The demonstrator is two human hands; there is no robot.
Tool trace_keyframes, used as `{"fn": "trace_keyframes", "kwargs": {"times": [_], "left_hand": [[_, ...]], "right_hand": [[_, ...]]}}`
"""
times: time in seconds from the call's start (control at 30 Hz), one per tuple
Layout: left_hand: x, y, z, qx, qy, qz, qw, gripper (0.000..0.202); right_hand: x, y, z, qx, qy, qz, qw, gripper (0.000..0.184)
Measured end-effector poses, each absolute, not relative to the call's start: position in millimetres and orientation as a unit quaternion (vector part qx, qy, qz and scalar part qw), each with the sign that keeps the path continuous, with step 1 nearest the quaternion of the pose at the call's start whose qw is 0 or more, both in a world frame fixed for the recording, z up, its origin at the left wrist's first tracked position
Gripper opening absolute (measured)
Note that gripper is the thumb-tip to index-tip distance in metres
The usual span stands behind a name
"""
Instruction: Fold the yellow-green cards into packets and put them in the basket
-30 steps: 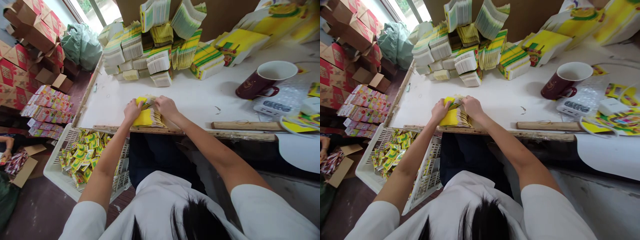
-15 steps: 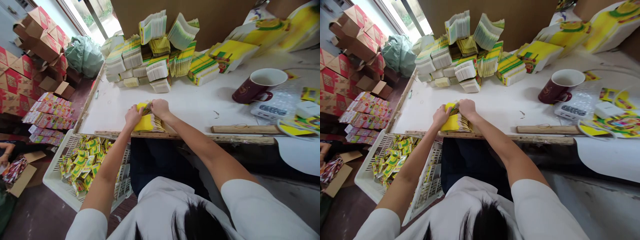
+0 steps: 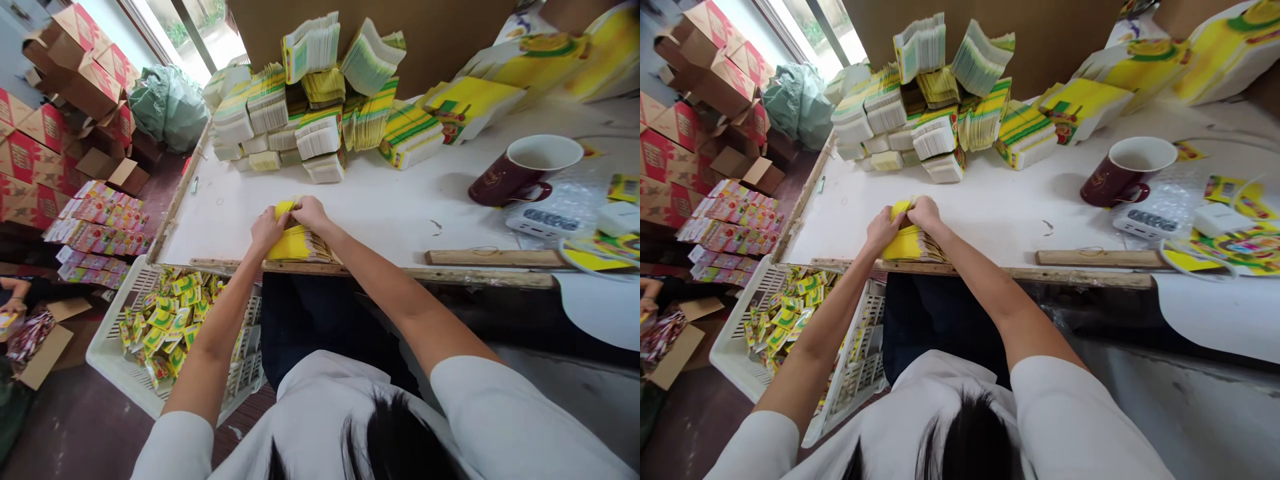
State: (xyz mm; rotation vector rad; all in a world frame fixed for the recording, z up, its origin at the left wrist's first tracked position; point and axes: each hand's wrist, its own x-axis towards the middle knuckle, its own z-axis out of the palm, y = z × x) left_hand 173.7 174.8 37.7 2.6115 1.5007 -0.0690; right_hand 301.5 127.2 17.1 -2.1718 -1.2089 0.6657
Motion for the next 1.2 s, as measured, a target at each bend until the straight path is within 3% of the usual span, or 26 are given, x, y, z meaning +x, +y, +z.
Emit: {"fn": "trace_keyframes", "kwargs": {"times": [0.3,0.53,0.6,0.87,0.97,1.2], "left_hand": [[177.2,174.1,38.3,0.851,0.519,-0.021,0.080,0.052],[183.6,180.6,41.3,0.835,0.541,-0.040,0.090,0.054],[184.3,179.2,40.6,0.843,0.532,-0.031,0.079,0.053],[183.0,172.2,40.7,0.854,0.516,-0.025,0.063,0.054],[183.6,172.6,40.8,0.850,0.522,-0.029,0.062,0.055],[183.6,172.8,40.1,0.853,0.516,-0.028,0.066,0.054]], "right_hand": [[339.5,101.4,2.9,-0.797,-0.508,0.191,0.265,0.029],[363.6,66.2,20.4,-0.614,-0.654,0.395,0.200,0.030],[362.8,60.9,22.1,-0.606,-0.659,0.402,0.192,0.036],[346.8,76.2,4.9,-0.766,-0.567,0.087,0.290,0.031],[340.8,73.9,-3.0,-0.764,-0.588,0.066,0.258,0.031],[336.0,71.5,-6.0,-0.773,-0.567,0.068,0.278,0.025]]}}
